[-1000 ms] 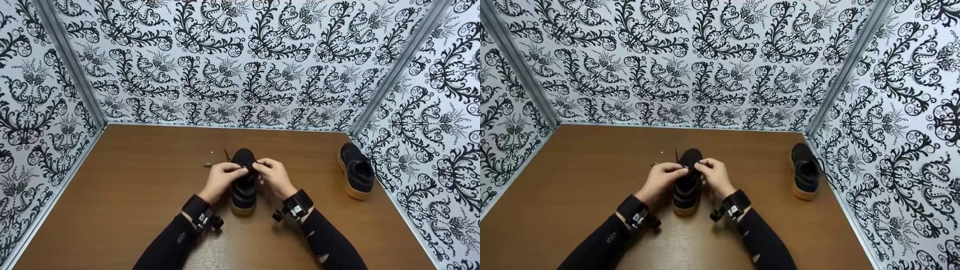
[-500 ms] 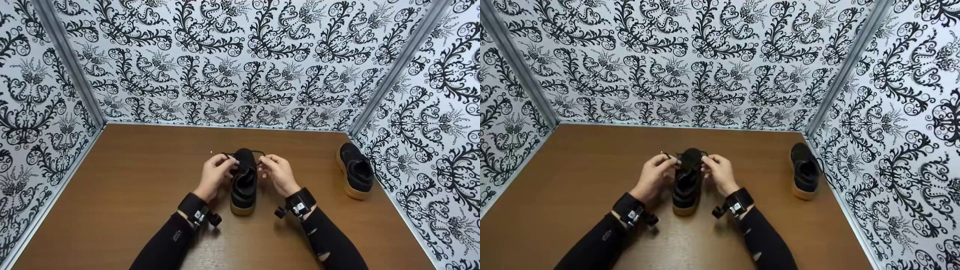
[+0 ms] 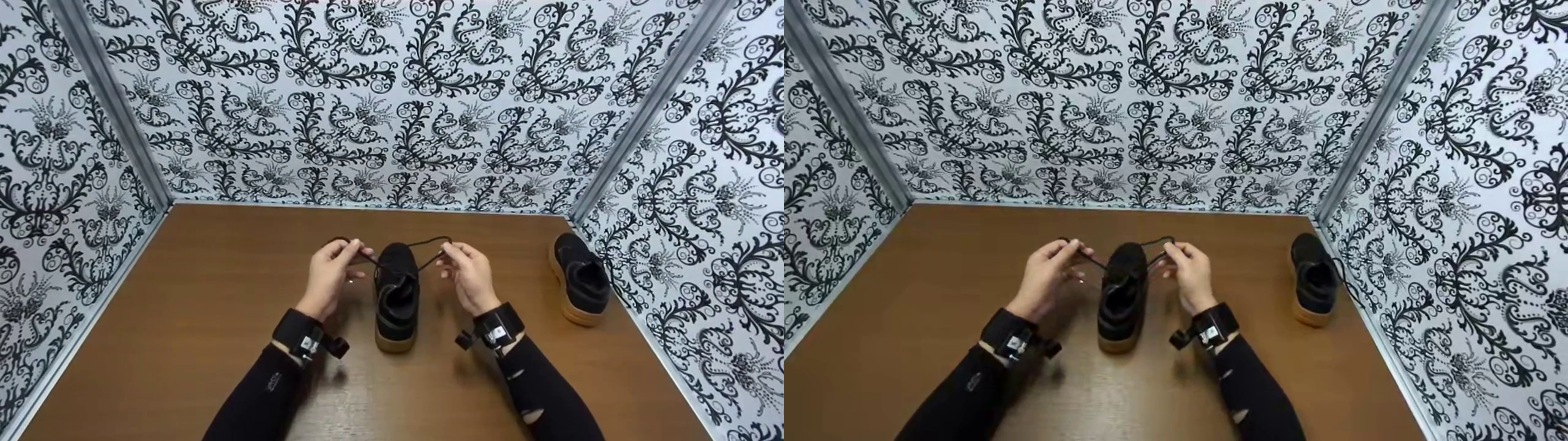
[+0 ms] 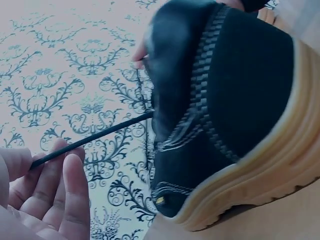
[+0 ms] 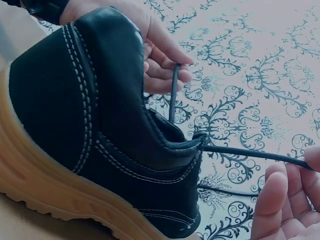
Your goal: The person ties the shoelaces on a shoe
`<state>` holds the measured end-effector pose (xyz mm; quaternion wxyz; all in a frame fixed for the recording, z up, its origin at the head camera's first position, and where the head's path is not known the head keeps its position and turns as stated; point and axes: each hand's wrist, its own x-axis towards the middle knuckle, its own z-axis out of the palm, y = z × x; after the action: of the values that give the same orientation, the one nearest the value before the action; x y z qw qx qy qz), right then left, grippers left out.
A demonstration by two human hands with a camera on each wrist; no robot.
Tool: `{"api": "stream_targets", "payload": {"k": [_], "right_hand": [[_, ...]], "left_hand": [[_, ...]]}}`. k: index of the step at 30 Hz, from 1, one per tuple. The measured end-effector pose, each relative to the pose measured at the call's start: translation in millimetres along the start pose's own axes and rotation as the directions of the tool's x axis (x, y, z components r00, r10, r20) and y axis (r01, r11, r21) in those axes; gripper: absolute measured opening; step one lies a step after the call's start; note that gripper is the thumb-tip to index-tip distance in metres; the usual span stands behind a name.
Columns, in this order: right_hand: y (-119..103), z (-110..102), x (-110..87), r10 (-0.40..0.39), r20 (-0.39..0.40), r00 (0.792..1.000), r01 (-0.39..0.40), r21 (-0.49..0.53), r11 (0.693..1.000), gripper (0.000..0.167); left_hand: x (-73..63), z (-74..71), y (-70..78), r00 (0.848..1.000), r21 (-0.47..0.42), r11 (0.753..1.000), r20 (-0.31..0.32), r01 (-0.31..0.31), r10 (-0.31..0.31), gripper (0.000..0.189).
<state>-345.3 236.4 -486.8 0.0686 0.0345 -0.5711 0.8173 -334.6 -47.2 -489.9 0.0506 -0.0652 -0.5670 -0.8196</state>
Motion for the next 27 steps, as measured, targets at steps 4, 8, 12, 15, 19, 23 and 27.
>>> {"api": "stream_targets", "payload": {"k": [4, 8, 12, 15, 19, 23, 27], "right_hand": [[-3, -2, 1.7, -0.02, -0.029, 0.999, 0.022, 0.043, 0.999, 0.013], [-4, -4, 2.6, -0.037, -0.057, 0.998, 0.04, 0.056, 0.998, 0.015], [-2, -7, 2.9, -0.032, -0.046, 0.998, 0.034, 0.029, 0.999, 0.019], [0, -8, 2.4, 0.017, -0.013, 1.0, -0.017, 0.007, 1.0, 0.016], [6, -6, 0.7, 0.111, 0.062, 0.992, -0.107, -0.071, 0.992, 0.01], [13, -3, -2.2, 0.191, 0.141, 0.971, -0.156, -0.225, 0.962, 0.011], [22, -1, -6.8, 0.204, 0.162, 0.965, -0.124, -0.404, 0.906, 0.014]], "left_hand": [[1.1, -4.9, 7.6, 0.999, -0.026, 1.0, -0.034, -0.007, 0.007, 0.022], [1.8, -8.5, 11.7, 0.998, -0.044, 0.999, -0.056, -0.009, 0.006, 0.022], [2.5, -10.9, 7.2, 0.999, -0.067, 0.998, -0.045, 0.009, -0.012, 0.027], [2.2, -11.8, -1.9, 0.998, -0.06, 0.997, -0.023, 0.057, -0.059, 0.027], [-0.3, -10.6, -15.8, 0.989, 0.055, 0.99, 0.055, 0.131, -0.134, 0.024], [-5.9, -5.9, -23.9, 0.968, 0.249, 0.958, 0.166, 0.144, -0.188, 0.026], [-11.9, -1.2, -26.7, 0.958, 0.393, 0.913, 0.201, 0.113, -0.204, 0.031]]}}
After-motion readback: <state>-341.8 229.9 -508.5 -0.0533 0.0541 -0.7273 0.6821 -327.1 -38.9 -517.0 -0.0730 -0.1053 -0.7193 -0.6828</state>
